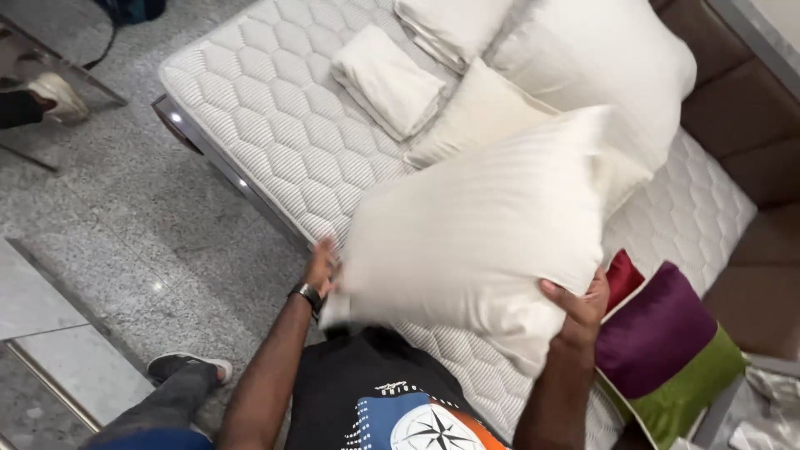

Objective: The person places a pillow inside a white pillowcase on a bed, smoothing the fabric and adjusting the corners. They then handle a decorative pillow with purple and green sections, placing it on the bed. Finally, they pick up another pillow and begin inserting it into a white pillowcase.

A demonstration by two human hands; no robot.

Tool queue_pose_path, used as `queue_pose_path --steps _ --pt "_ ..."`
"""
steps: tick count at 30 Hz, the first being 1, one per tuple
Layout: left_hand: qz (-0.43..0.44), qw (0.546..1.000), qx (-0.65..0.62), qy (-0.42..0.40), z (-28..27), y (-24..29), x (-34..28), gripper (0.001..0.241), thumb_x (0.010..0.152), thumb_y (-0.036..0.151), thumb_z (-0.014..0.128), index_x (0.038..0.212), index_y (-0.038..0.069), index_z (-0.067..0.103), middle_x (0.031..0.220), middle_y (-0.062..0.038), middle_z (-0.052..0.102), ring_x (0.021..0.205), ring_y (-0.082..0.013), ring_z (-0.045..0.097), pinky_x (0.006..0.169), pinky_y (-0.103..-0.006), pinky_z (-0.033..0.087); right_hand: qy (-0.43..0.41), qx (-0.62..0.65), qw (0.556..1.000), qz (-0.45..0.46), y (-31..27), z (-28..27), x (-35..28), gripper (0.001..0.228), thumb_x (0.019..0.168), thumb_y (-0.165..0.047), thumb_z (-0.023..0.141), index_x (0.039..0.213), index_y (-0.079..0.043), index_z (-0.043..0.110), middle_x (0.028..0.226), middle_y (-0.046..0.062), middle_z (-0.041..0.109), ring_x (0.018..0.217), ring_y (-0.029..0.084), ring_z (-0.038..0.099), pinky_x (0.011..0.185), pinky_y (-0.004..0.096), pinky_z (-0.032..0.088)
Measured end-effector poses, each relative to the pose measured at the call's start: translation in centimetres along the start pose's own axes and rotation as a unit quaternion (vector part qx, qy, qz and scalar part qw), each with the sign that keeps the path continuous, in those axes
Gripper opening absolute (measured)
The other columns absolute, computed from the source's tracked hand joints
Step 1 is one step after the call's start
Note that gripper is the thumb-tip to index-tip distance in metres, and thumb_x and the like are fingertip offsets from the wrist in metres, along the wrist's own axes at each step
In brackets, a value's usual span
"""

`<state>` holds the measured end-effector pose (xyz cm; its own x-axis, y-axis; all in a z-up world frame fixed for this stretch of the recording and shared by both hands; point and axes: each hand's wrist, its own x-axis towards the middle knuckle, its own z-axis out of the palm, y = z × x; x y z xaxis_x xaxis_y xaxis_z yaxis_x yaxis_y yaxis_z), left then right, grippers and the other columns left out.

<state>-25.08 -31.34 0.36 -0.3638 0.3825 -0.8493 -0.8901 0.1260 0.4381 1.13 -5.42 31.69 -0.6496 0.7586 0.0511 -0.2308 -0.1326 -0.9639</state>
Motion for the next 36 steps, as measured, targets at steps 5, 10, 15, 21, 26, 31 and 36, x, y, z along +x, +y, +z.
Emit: queue_pose_path --steps 5,10,15,21,26,31,36 --pt "0.013 0.972 0.234 -0.007 -1.3 -7.7 2.0 0.116 0.075 0.070 0.070 0.163 0.013 0.020 0.162 -0.016 0.038 0.142 -0.0370 0.047 0.108 -0.0628 0.048 0.047 -0.229 0.972 0.038 4.5 -2.9 1.0 0.063 0.078 -0.003 0.086 0.129 0.004 0.051 0.118 0.017 0.066 0.105 0.025 0.065 0.094 0.040 0.055" --pt "0.188 0.895 0.403 -0.041 -2.7 -12.5 9.3 0.125 0.078 0.077 0.078 0.159 -0.005 0.029 0.159 -0.028 0.043 0.146 -0.0361 0.044 0.120 -0.0467 0.039 0.119 -0.338 0.933 -0.007 7.3 -6.2 2.4 0.058 0.081 -0.009 0.084 0.123 0.000 0.045 0.114 0.011 0.067 0.103 0.019 0.070 0.091 0.034 0.060" --pt "0.147 0.873 0.464 -0.038 1.0 -8.1 2.4 0.140 0.058 0.073 0.085 0.159 0.001 0.021 0.157 -0.025 0.041 0.143 -0.0365 0.045 0.117 -0.0461 0.039 0.112 -0.399 0.910 -0.027 7.5 -8.0 4.6 0.044 0.082 -0.009 0.087 0.118 0.004 0.065 0.107 0.012 0.072 0.094 0.019 0.067 0.083 0.031 0.056" --pt "0.121 0.850 0.511 0.034 2.3 -9.1 1.7 0.137 0.064 0.077 0.077 0.166 0.009 0.016 0.158 -0.029 0.040 0.144 -0.0429 0.044 0.117 -0.0514 0.040 0.052 -0.451 0.885 -0.102 7.5 -6.0 6.5 0.023 0.092 -0.009 0.082 0.110 0.001 0.074 0.099 0.009 0.072 0.089 0.018 0.068 0.078 0.030 0.054" --pt "0.149 0.862 0.485 -0.013 5.8 -12.1 4.3 0.139 0.076 0.071 0.078 0.163 0.002 -0.006 0.164 -0.029 0.024 0.145 -0.0440 0.038 0.117 -0.0509 0.038 -0.033 -0.609 0.743 -0.277 6.1 -2.5 10.6 0.014 0.084 -0.001 0.077 0.096 -0.009 0.076 0.084 0.006 0.061 0.080 0.024 0.063 0.069 0.037 0.049" --pt "0.468 0.779 0.356 -0.216 9.7 -14.2 6.7 0.131 0.088 0.041 0.093 0.156 -0.007 -0.009 0.162 -0.033 0.019 0.148 -0.0498 0.028 0.118 -0.0565 0.028 -0.100 -0.607 0.668 -0.419 5.2 1.6 13.0 0.009 0.084 -0.007 0.079 0.084 -0.013 0.073 0.079 0.007 0.052 0.079 0.027 0.056 0.071 0.042 0.043" --pt "0.428 0.886 0.101 -0.147 9.8 -8.4 6.3 0.039 0.108 0.028 0.068 0.114 -0.010 0.078 0.129 -0.021 0.078 0.118 -0.0228 0.073 0.105 -0.0383 0.057 -0.104 -0.536 0.653 -0.525 8.5 2.3 9.7 0.006 0.082 -0.017 0.080 0.086 -0.019 0.076 0.083 0.006 0.060 0.082 0.025 0.057 0.080 0.047 0.042"
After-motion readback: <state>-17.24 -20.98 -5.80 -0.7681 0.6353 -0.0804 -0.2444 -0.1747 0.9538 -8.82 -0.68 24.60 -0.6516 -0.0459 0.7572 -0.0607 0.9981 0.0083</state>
